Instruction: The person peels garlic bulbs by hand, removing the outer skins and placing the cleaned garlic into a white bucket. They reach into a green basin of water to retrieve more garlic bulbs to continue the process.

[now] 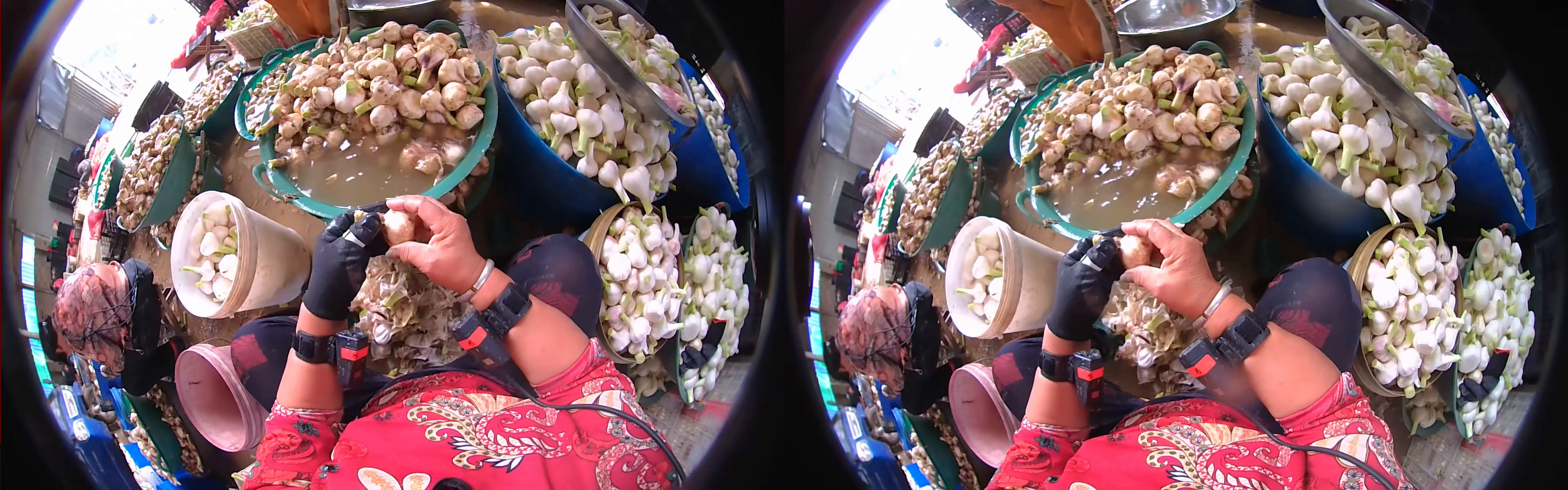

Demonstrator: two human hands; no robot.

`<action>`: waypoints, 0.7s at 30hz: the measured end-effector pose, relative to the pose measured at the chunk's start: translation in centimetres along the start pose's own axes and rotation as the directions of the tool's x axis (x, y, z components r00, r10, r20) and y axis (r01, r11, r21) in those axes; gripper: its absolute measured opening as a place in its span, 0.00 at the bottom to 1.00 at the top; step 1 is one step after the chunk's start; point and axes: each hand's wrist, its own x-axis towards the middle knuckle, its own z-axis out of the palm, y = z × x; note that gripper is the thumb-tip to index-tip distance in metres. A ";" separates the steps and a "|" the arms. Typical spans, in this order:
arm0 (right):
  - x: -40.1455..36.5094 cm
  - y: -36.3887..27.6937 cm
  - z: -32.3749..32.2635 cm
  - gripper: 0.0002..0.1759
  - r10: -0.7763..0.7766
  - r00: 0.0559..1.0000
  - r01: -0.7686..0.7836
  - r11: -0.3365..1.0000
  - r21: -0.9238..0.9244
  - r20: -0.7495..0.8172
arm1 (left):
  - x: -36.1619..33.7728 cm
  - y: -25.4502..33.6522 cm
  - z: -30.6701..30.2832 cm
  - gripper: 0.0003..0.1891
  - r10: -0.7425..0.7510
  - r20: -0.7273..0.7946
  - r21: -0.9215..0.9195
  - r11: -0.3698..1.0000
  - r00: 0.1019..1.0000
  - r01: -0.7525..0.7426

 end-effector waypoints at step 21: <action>-0.4 -0.2 -1.5 0.21 0.360 0.819 -0.573 0.456 0.682 0.447 | -0.9 -0.9 -1.6 0.13 0.175 0.016 0.619 0.771 0.984 -0.147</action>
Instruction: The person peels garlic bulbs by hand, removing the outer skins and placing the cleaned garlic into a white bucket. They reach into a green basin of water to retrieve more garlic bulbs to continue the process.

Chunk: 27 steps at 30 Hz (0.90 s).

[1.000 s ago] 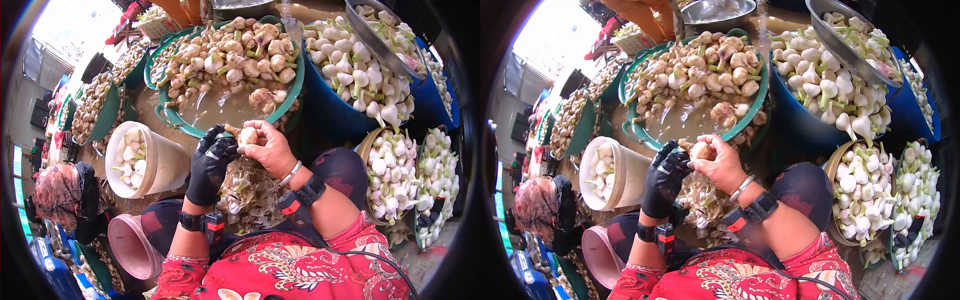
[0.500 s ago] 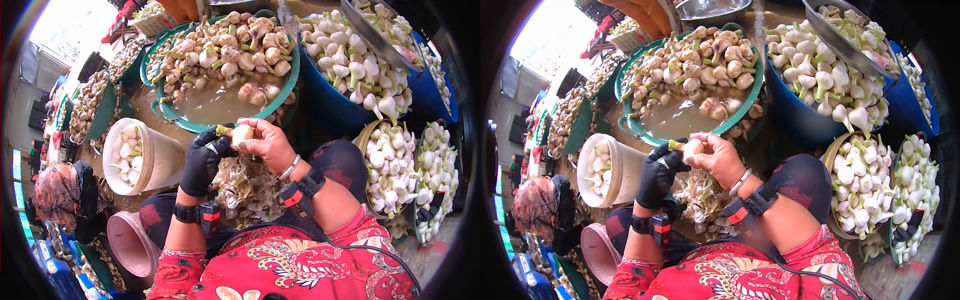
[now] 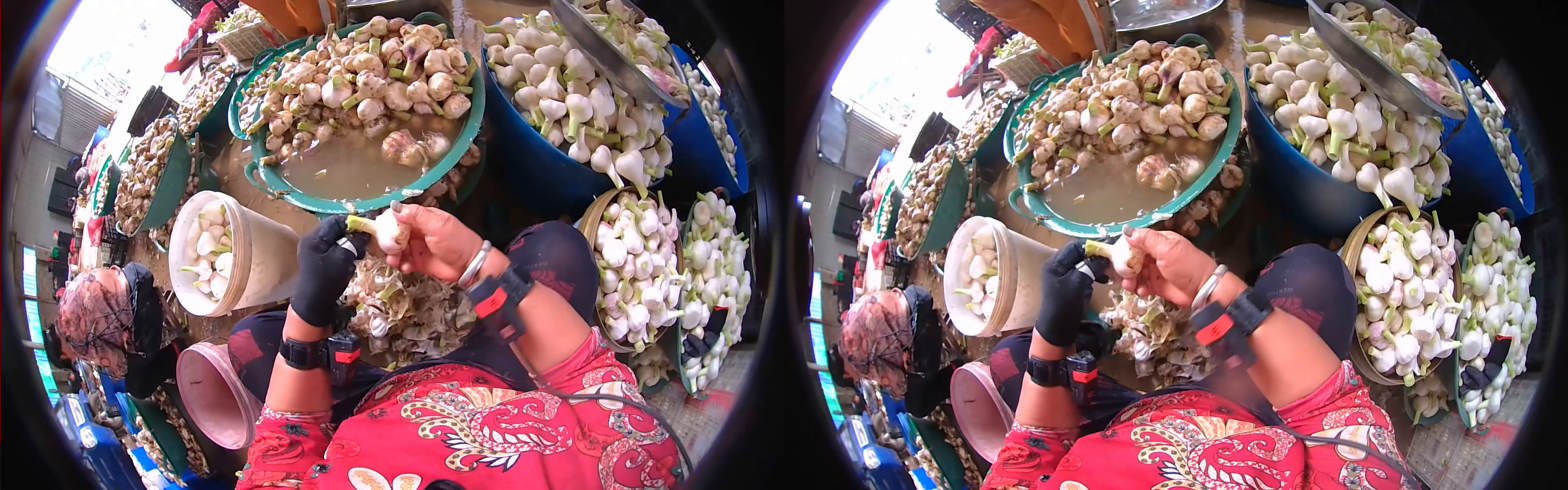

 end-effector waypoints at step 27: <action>-1.1 -0.8 0.5 0.15 0.181 0.982 -0.187 0.940 -0.284 -0.046 | -1.8 1.3 -0.5 0.22 -0.275 -0.006 -0.354 0.900 0.961 0.255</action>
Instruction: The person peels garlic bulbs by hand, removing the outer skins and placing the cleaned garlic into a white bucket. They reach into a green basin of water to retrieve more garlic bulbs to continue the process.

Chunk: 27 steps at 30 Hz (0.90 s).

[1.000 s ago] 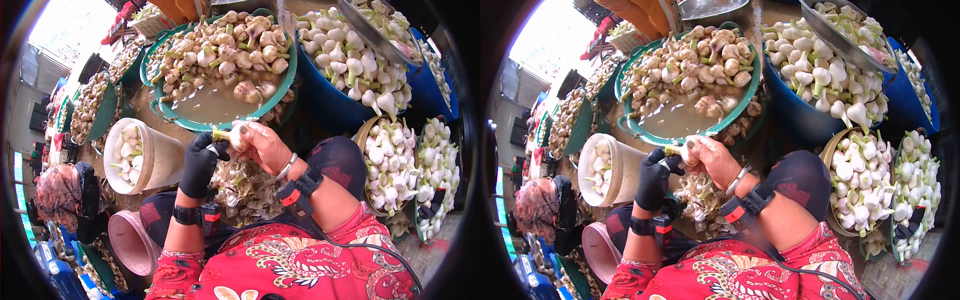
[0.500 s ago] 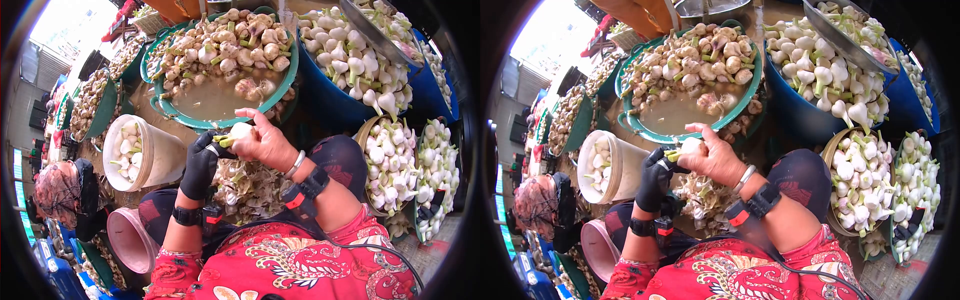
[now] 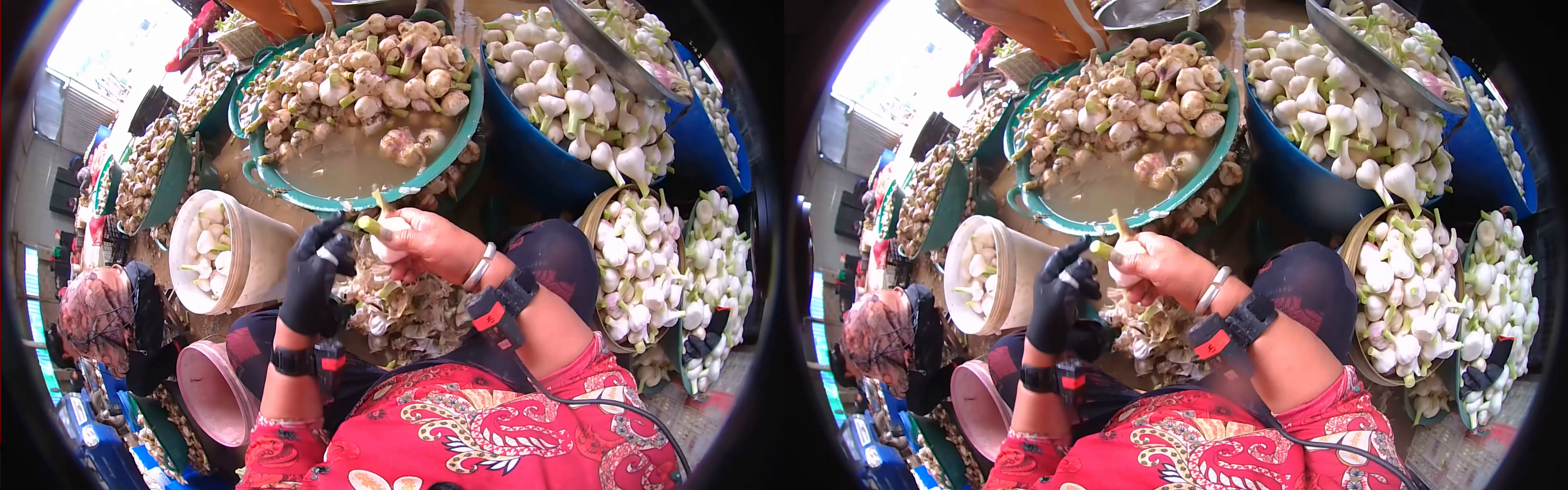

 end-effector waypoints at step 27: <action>2.4 1.7 1.2 0.07 -0.475 0.845 0.359 0.844 -0.397 -0.245 | -1.4 -0.5 -0.3 0.15 0.104 -0.095 -0.211 0.970 0.990 -0.122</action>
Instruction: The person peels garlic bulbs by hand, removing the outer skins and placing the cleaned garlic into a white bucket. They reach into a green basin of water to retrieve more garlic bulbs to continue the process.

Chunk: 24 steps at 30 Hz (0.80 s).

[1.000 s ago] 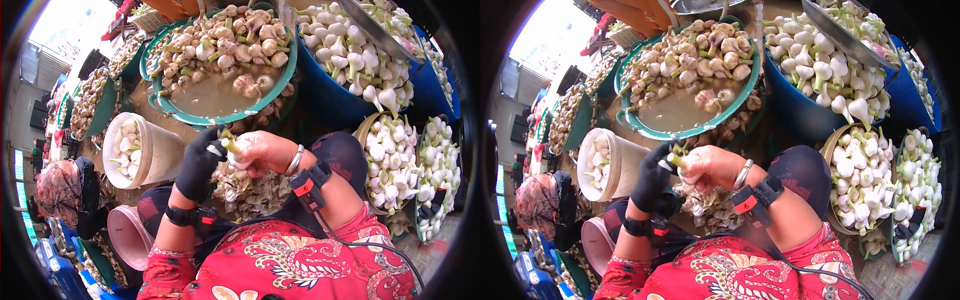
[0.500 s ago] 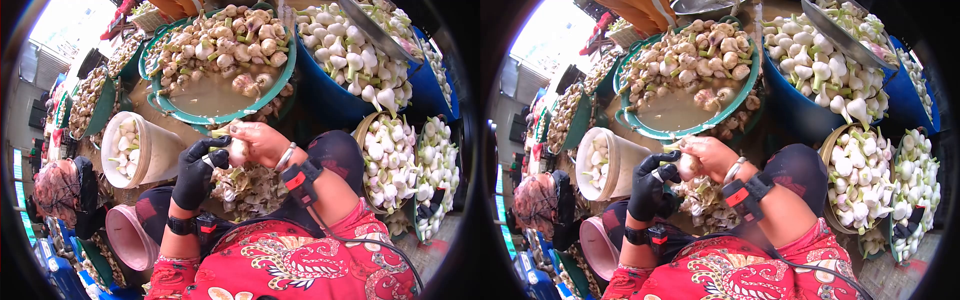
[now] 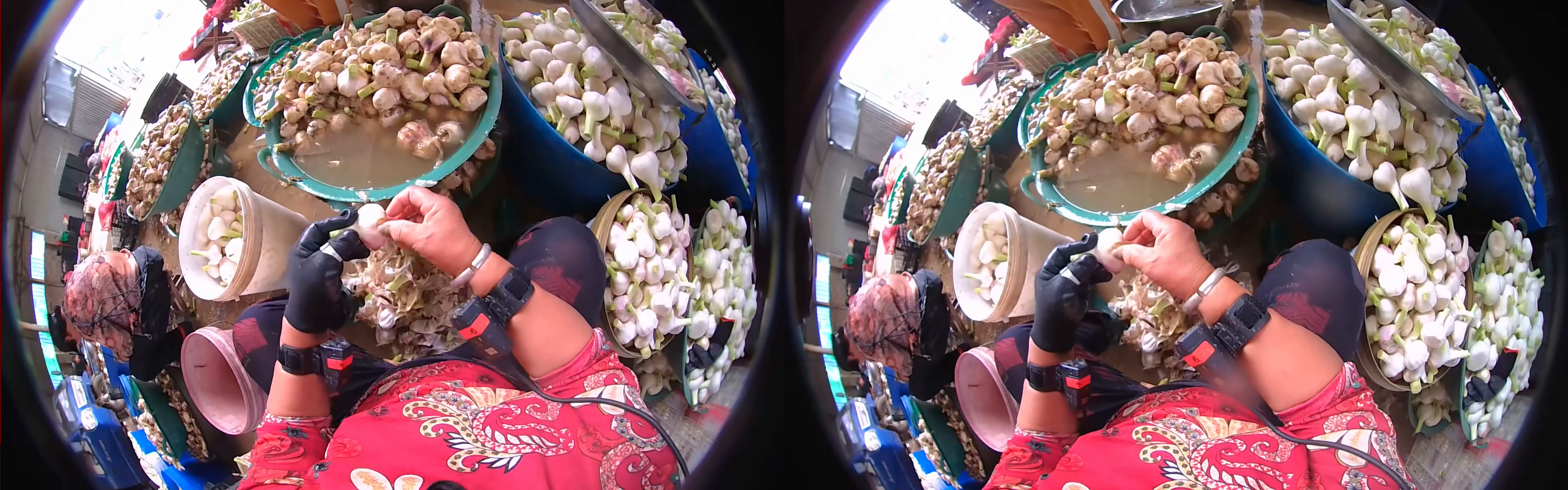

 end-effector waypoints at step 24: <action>-1.3 -3.0 0.1 0.17 -0.267 0.959 0.232 0.932 -0.277 -0.096 | 0.6 -0.2 3.4 0.17 0.040 0.144 -0.130 0.991 0.989 -0.022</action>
